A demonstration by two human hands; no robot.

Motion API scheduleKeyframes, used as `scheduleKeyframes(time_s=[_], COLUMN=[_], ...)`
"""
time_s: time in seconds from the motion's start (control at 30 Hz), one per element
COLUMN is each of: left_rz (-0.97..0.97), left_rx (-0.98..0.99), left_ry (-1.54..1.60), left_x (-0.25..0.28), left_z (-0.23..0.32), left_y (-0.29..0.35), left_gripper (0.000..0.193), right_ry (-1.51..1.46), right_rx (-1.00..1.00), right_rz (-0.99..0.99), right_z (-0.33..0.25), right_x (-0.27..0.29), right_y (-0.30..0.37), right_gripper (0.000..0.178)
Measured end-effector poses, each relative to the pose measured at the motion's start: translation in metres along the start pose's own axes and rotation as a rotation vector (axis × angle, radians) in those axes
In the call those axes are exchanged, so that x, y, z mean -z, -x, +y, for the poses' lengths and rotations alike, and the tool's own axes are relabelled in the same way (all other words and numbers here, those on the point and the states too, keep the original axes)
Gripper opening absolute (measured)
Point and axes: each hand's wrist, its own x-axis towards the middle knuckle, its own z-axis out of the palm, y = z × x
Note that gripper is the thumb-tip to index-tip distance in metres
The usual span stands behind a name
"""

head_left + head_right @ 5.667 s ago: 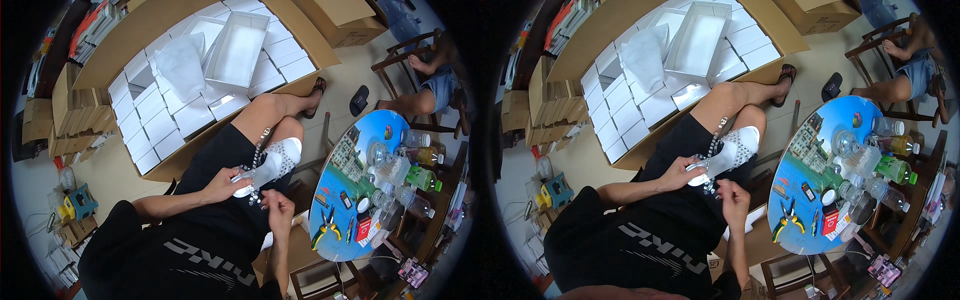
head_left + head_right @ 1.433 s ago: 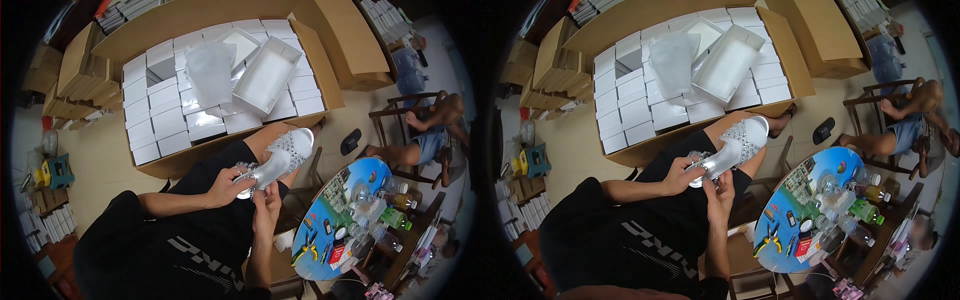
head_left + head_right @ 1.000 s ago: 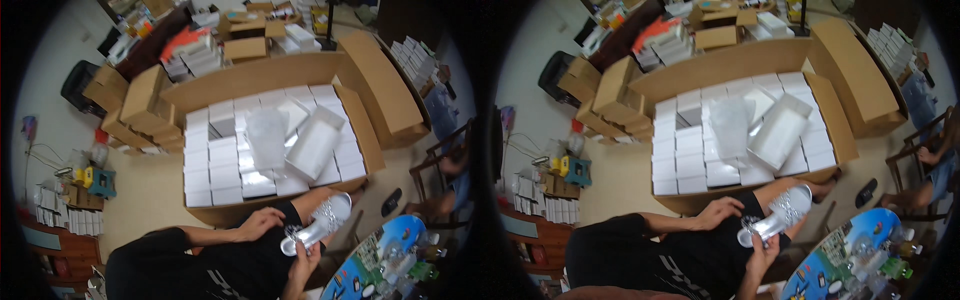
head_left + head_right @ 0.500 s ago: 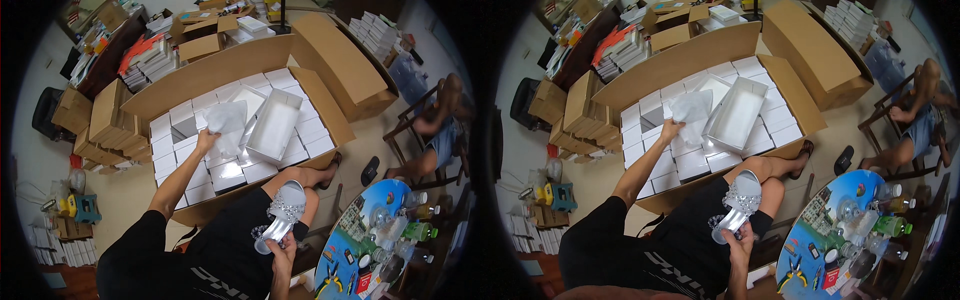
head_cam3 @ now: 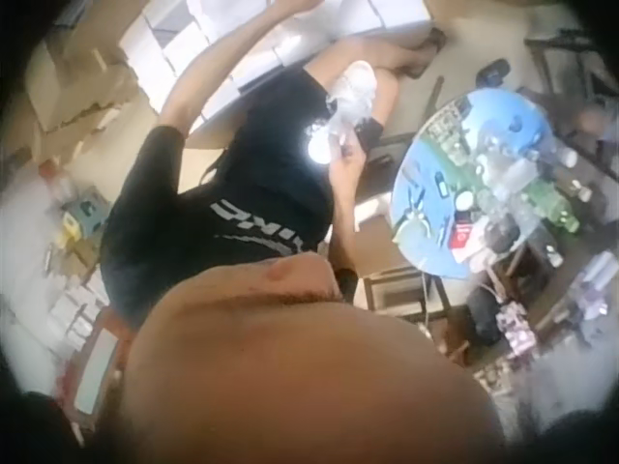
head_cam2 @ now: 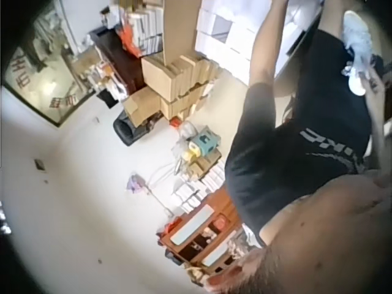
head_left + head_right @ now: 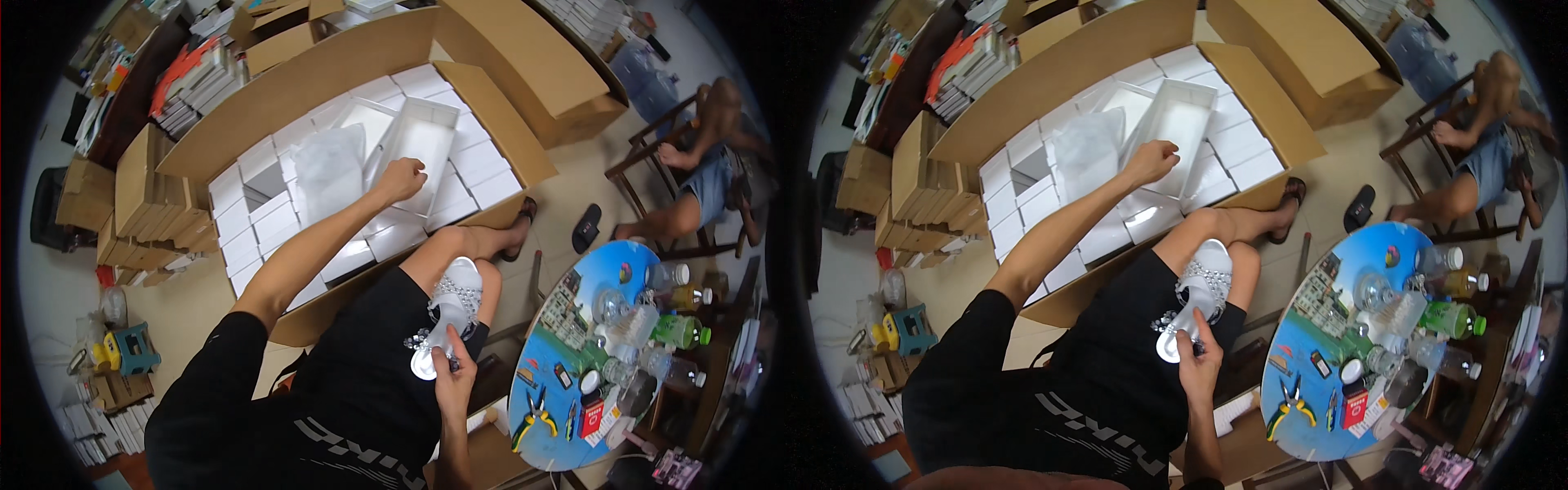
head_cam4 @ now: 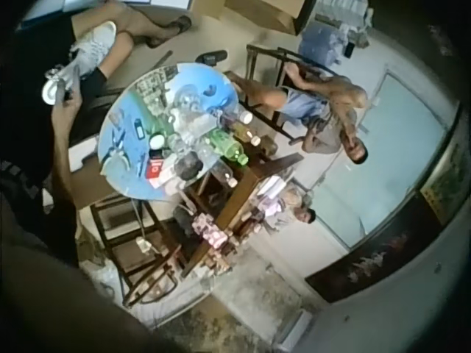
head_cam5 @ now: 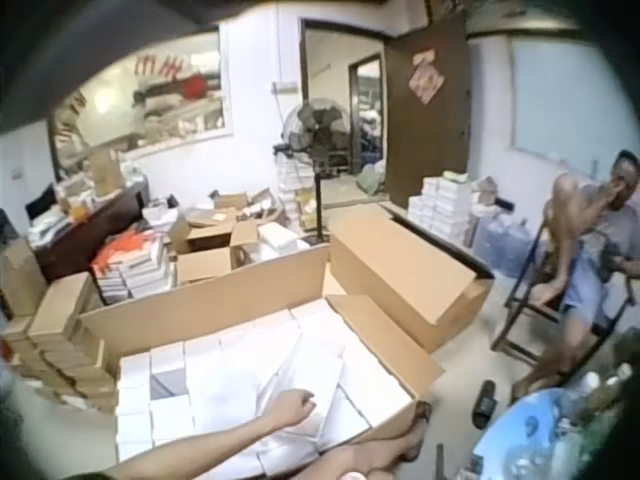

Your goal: The person sits on the floor and wraps a silver high-heeled shoe with tissue paper. They then place the wrapped shoe into a white shoebox and arrange the box among other boxes in a large cardboard container.

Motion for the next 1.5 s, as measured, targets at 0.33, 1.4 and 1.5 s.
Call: scheduleKeyframes(time_s=[0.33, 1.4, 1.5], left_rz=[-0.039, -0.33, -0.482], left_rx=[0.177, -0.458, -0.308], left_ry=[-0.442, 0.158, 0.127], left_x=[-0.062, 0.067, 0.049], left_z=[-0.001, 0.088, 0.091], left_y=[-0.036, 0.101, 0.141], left_gripper=[0.032, 0.036, 0.018], right_ry=[-0.254, -0.208, -0.49], right_rx=[-0.143, -0.21, -0.268], right_rz=[0.192, 0.324, 0.228], right_z=[0.028, 0.008, 0.032], right_x=[0.028, 0.024, 0.041], right_y=[0.013, 0.036, 0.032], right_gripper=[0.076, 0.112, 0.09])
